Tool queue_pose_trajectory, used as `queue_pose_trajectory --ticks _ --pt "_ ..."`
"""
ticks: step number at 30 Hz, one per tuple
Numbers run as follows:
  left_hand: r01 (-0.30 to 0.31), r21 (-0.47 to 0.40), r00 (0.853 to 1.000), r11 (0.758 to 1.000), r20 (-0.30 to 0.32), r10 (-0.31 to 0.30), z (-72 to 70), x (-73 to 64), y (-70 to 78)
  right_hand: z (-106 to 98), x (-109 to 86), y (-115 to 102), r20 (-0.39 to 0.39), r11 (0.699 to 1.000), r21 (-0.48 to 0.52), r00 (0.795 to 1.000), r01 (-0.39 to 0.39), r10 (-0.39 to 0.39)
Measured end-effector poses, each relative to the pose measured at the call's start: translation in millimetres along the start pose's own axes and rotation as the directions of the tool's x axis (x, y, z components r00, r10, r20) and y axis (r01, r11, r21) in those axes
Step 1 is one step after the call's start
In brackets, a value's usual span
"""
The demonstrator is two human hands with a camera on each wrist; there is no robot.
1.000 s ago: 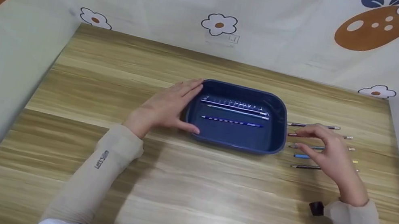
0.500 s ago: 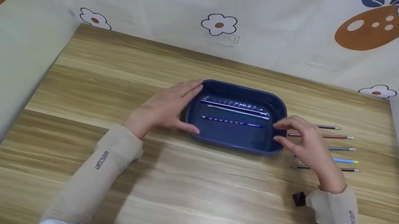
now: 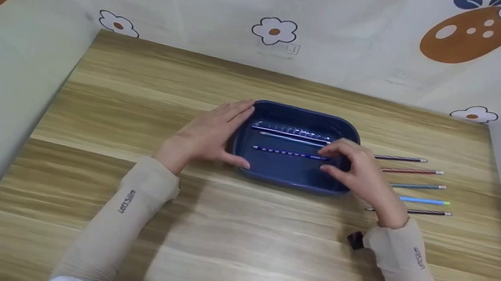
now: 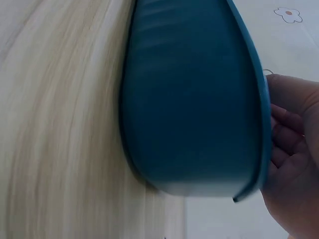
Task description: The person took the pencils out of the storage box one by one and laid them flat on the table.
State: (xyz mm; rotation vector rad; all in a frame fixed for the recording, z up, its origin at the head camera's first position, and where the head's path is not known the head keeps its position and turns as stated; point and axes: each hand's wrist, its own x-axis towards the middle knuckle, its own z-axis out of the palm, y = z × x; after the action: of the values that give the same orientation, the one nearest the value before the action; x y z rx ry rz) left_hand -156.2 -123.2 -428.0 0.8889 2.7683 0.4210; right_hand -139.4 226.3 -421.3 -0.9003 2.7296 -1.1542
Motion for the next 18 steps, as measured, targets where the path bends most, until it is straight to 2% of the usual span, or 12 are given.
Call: queue_pose_trajectory --ticks 7,18 --pt "-0.004 0.002 1.000 1.000 -0.002 0.004 0.5 0.1 -0.4 12.2 13.6 0.8 0.046 1.000 0.012 0.999 -0.013 0.012" --pt "-0.001 0.006 1.000 1.000 -0.001 0.001 1.1 0.6 -0.8 23.6 31.9 2.2 0.096 1.000 -0.022 0.995 -0.012 0.014"
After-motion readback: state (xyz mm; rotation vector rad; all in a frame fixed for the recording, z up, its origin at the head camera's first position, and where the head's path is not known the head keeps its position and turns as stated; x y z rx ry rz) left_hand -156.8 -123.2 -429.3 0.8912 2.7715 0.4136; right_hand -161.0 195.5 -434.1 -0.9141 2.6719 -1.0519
